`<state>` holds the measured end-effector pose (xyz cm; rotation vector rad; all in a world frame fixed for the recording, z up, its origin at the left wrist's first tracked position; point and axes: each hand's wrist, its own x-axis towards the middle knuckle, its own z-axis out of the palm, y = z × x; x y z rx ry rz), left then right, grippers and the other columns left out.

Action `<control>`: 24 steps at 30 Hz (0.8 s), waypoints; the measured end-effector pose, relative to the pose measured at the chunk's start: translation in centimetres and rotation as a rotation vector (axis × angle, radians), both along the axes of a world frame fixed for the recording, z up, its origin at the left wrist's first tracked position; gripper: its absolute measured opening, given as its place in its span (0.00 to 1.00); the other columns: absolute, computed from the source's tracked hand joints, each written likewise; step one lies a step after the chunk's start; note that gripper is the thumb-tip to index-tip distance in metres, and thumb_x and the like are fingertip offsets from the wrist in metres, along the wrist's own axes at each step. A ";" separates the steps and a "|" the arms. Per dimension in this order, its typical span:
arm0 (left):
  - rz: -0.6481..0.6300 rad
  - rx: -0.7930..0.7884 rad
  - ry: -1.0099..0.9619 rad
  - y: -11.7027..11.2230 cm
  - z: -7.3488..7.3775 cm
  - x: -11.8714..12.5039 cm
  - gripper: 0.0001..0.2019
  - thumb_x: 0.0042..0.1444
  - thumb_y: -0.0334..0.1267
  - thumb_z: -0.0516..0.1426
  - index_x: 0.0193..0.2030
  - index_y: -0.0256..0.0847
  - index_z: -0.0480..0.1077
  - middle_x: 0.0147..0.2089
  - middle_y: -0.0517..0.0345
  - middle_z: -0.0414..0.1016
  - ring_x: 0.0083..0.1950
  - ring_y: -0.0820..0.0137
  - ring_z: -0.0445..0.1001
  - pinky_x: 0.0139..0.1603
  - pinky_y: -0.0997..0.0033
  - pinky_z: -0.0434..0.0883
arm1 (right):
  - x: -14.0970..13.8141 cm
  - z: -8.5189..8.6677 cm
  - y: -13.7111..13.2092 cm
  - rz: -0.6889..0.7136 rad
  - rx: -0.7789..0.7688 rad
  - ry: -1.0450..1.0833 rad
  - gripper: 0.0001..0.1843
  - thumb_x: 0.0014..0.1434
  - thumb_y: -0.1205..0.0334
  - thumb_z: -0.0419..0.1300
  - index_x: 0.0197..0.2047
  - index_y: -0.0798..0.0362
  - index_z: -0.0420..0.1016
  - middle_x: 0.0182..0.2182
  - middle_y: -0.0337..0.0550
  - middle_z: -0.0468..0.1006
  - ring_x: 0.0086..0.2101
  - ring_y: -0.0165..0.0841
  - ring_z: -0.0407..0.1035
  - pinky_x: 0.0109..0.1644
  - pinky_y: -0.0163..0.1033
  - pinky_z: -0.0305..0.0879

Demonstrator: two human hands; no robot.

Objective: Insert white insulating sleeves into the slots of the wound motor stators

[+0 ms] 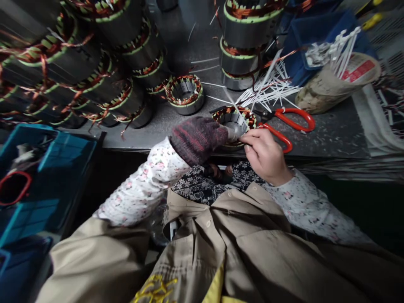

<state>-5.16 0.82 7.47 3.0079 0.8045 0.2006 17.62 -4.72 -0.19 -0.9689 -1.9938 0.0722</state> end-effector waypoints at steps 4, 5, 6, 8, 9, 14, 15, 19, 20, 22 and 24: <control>0.034 -0.016 0.335 1.2 1.6 1.6 0.16 0.66 0.36 0.54 0.57 0.39 0.75 0.54 0.44 0.79 0.54 0.48 0.78 0.49 0.45 0.77 | -0.9 -0.9 0.1 -0.069 -0.001 -0.035 0.16 0.62 0.73 0.54 0.49 0.53 0.77 0.43 0.49 0.77 0.37 0.37 0.74 0.38 0.43 0.74; 0.018 -0.001 0.356 1.2 1.7 1.9 0.16 0.66 0.36 0.54 0.57 0.39 0.76 0.54 0.44 0.79 0.55 0.48 0.78 0.49 0.44 0.77 | -0.9 -0.7 0.1 -0.061 -0.002 -0.038 0.16 0.61 0.73 0.54 0.48 0.52 0.77 0.43 0.48 0.77 0.37 0.36 0.74 0.38 0.42 0.74; -0.019 0.025 0.337 1.1 1.8 1.9 0.15 0.67 0.36 0.53 0.55 0.40 0.76 0.53 0.45 0.79 0.55 0.49 0.77 0.52 0.43 0.76 | -0.7 -0.5 0.2 -0.051 -0.006 -0.029 0.15 0.62 0.72 0.54 0.47 0.52 0.77 0.43 0.48 0.77 0.37 0.36 0.74 0.38 0.42 0.74; -0.122 0.104 0.231 1.1 1.7 1.5 0.15 0.68 0.36 0.50 0.51 0.41 0.78 0.55 0.49 0.79 0.58 0.52 0.76 0.62 0.38 0.70 | 0.5 0.2 0.7 -0.079 0.021 0.042 0.09 0.63 0.69 0.56 0.43 0.51 0.76 0.41 0.46 0.77 0.37 0.35 0.74 0.38 0.42 0.74; -0.179 0.142 0.159 1.1 1.6 1.2 0.15 0.68 0.36 0.50 0.49 0.42 0.78 0.57 0.51 0.78 0.60 0.54 0.75 0.68 0.38 0.65 | 1.7 0.6 1.2 -0.145 0.058 0.094 0.06 0.63 0.67 0.57 0.40 0.50 0.75 0.38 0.44 0.77 0.37 0.35 0.74 0.38 0.42 0.73; -0.312 0.085 -0.100 2.3 -0.2 0.0 0.13 0.65 0.46 0.55 0.47 0.41 0.75 0.56 0.50 0.79 0.58 0.57 0.77 0.71 0.44 0.66 | 9.6 2.7 6.6 -0.711 0.155 0.176 0.05 0.62 0.61 0.61 0.34 0.50 0.70 0.33 0.44 0.74 0.36 0.39 0.72 0.44 0.49 0.71; -0.306 0.036 -0.153 2.5 -0.8 0.1 0.12 0.66 0.46 0.55 0.44 0.40 0.74 0.51 0.50 0.81 0.54 0.59 0.79 0.68 0.46 0.69 | 11.0 3.0 8.0 -0.774 0.106 0.144 0.04 0.61 0.62 0.62 0.34 0.50 0.70 0.35 0.45 0.74 0.38 0.40 0.72 0.46 0.50 0.71; -0.177 -0.008 -0.359 2.2 -3.6 1.0 0.13 0.67 0.46 0.55 0.35 0.41 0.69 0.35 0.54 0.79 0.41 0.65 0.78 0.57 0.53 0.76 | 14.1 3.8 12.7 -0.817 -0.087 0.040 0.05 0.57 0.65 0.66 0.34 0.52 0.73 0.37 0.46 0.76 0.41 0.42 0.73 0.51 0.52 0.70; -0.138 0.043 -0.408 1.8 -4.3 1.3 0.12 0.67 0.47 0.56 0.36 0.42 0.69 0.34 0.55 0.79 0.39 0.66 0.78 0.55 0.54 0.77 | 14.4 4.0 13.3 -0.785 -0.100 0.040 0.05 0.58 0.64 0.66 0.34 0.52 0.73 0.36 0.46 0.76 0.41 0.42 0.74 0.50 0.51 0.70; -0.063 0.156 -0.514 1.0 -5.6 1.8 0.10 0.66 0.47 0.57 0.37 0.44 0.70 0.34 0.57 0.79 0.37 0.66 0.77 0.53 0.54 0.78 | 14.3 4.1 13.1 -0.701 -0.062 0.080 0.05 0.62 0.63 0.64 0.33 0.52 0.73 0.35 0.46 0.77 0.39 0.38 0.75 0.47 0.45 0.70; 0.001 0.249 -0.570 0.1 -6.4 2.4 0.09 0.64 0.47 0.58 0.38 0.45 0.70 0.33 0.59 0.79 0.37 0.66 0.78 0.53 0.55 0.79 | 13.1 4.1 11.1 -0.593 0.032 0.157 0.05 0.65 0.62 0.61 0.37 0.52 0.74 0.35 0.46 0.79 0.36 0.34 0.75 0.42 0.41 0.71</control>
